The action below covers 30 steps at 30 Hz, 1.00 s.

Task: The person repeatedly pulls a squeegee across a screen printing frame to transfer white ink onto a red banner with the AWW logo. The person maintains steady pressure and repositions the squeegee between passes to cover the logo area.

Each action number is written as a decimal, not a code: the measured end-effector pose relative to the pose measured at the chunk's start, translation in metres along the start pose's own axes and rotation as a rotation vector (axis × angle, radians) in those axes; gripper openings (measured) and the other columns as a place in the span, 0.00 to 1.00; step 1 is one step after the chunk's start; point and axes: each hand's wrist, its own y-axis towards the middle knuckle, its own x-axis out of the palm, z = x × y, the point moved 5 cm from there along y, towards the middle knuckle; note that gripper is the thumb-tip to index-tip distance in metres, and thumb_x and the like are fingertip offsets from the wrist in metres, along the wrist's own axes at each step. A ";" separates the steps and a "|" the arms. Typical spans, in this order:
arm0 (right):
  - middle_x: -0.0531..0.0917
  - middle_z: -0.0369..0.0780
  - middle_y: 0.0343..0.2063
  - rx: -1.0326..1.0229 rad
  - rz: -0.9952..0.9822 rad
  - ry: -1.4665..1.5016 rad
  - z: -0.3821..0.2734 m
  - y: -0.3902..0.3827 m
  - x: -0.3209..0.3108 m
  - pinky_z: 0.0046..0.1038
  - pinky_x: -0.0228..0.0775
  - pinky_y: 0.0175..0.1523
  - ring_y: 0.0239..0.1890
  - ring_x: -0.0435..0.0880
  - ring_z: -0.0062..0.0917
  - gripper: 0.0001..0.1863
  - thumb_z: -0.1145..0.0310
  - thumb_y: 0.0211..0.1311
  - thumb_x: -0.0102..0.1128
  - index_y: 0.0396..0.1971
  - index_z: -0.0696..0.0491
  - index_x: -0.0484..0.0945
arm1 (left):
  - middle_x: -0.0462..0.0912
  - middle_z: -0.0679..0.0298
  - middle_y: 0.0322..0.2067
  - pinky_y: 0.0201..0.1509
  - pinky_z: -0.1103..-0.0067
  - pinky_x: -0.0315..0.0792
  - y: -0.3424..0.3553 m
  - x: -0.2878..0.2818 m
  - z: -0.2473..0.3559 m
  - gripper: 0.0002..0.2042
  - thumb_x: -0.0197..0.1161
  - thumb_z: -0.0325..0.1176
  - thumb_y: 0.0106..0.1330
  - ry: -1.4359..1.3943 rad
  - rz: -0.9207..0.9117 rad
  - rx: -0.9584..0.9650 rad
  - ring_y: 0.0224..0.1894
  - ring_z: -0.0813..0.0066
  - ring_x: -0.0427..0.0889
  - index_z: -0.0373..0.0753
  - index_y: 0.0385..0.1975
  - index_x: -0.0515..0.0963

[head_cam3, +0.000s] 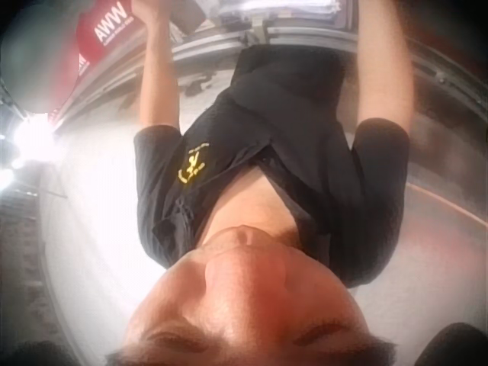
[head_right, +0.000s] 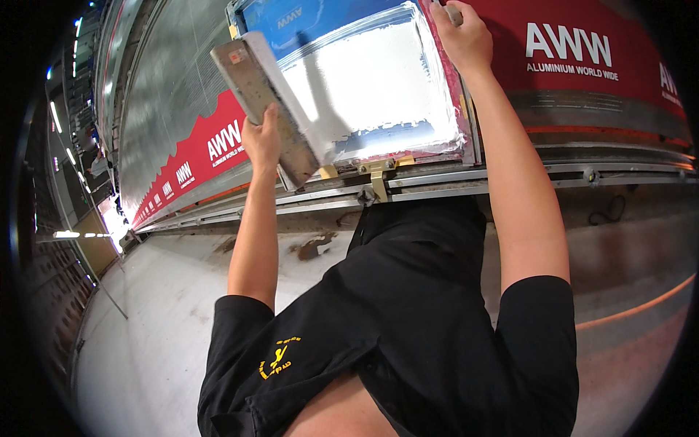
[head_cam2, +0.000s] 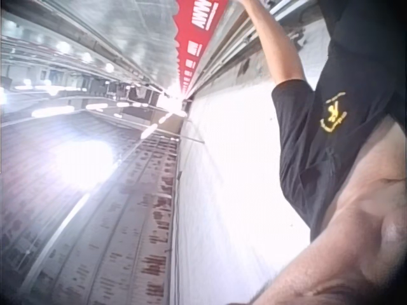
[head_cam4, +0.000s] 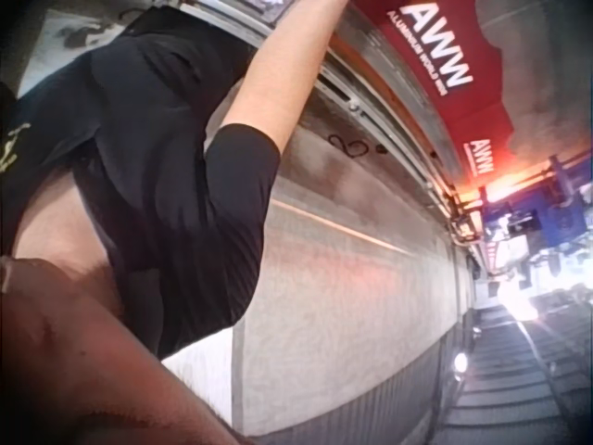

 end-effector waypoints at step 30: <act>0.70 0.26 0.24 0.217 -0.139 0.349 -0.004 -0.046 0.036 0.16 0.51 0.24 0.20 0.61 0.08 0.31 0.38 0.77 0.54 0.58 0.52 0.80 | 0.91 0.49 0.32 0.48 0.64 0.83 -0.019 0.057 -0.025 0.49 0.73 0.77 0.47 0.480 -1.029 0.467 0.41 0.52 0.91 0.30 0.49 0.88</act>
